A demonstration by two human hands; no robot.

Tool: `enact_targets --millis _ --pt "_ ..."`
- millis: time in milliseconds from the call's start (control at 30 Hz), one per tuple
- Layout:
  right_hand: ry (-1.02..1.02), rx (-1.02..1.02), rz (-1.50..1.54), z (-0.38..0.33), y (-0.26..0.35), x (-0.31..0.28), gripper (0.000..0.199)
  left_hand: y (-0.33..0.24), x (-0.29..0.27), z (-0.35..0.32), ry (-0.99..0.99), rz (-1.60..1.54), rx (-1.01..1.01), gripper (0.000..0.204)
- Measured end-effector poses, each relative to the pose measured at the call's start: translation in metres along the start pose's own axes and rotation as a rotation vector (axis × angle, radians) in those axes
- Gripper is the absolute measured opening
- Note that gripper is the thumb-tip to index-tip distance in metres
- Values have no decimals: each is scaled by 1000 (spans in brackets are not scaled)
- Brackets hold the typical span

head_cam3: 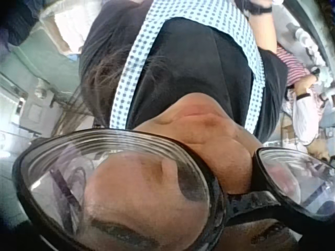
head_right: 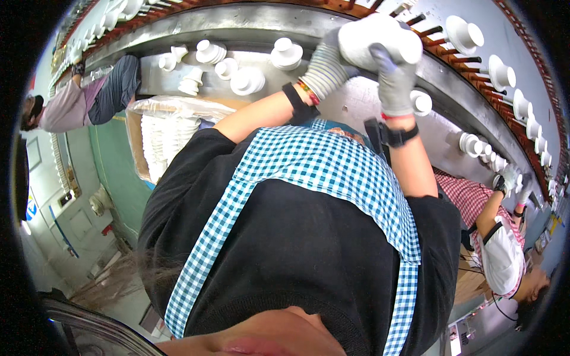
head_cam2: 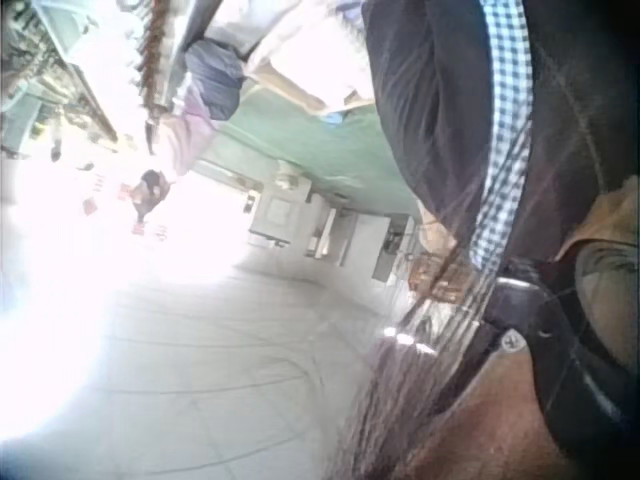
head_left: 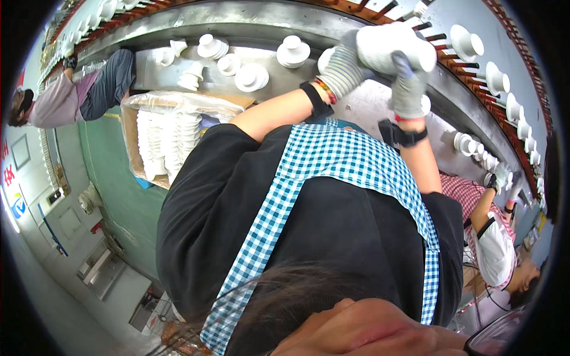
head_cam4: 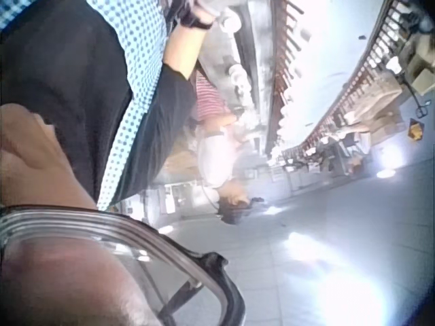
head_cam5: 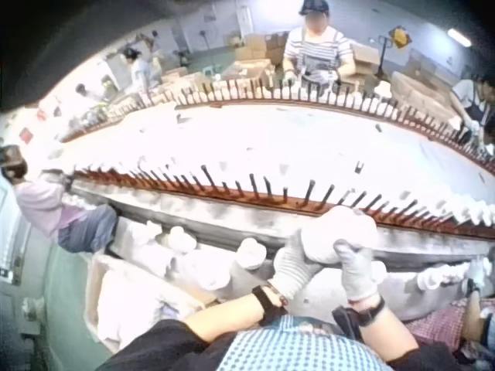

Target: Removing white items from a conveyor belt, inspecting them, and stacking them into crates in a manufacturing facility.

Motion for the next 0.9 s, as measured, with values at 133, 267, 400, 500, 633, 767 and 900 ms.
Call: enact_targets --millis 133,267,400,500,633,767,900 --pt "-96 208 -176 -32 -35 -84 60 17 69 -49 236 -153 -121 62" --pt "-146 191 -561 -56 -157 -154 67 67 113 -75 560 231 -334 50" --pt "-141 175 -365 -63 -210 -131 74 124 121 -105 613 417 -504 45" --pt "-91 221 -330 -62 -204 -111 71 138 105 -117 474 187 -376 56" --pt "-143 199 -359 -65 -158 -126 68 71 15 -39 142 -30 -448 24" --pt "-55 -146 -482 -39 -63 -111 69 32 -65 67 -147 -86 -68 47" --pt "-136 -37 89 17 10 -12 64 36 -90 122 -7 266 207 38"
Point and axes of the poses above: each hand's wrist, its own z-axis towards the middle knuckle, its own x-axis out of the palm, y = z × x, the point moved 9 cm from there along z, towards the middle knuckle, and after that the axes turned 5 degrees about -y, right-handed, at the moved point
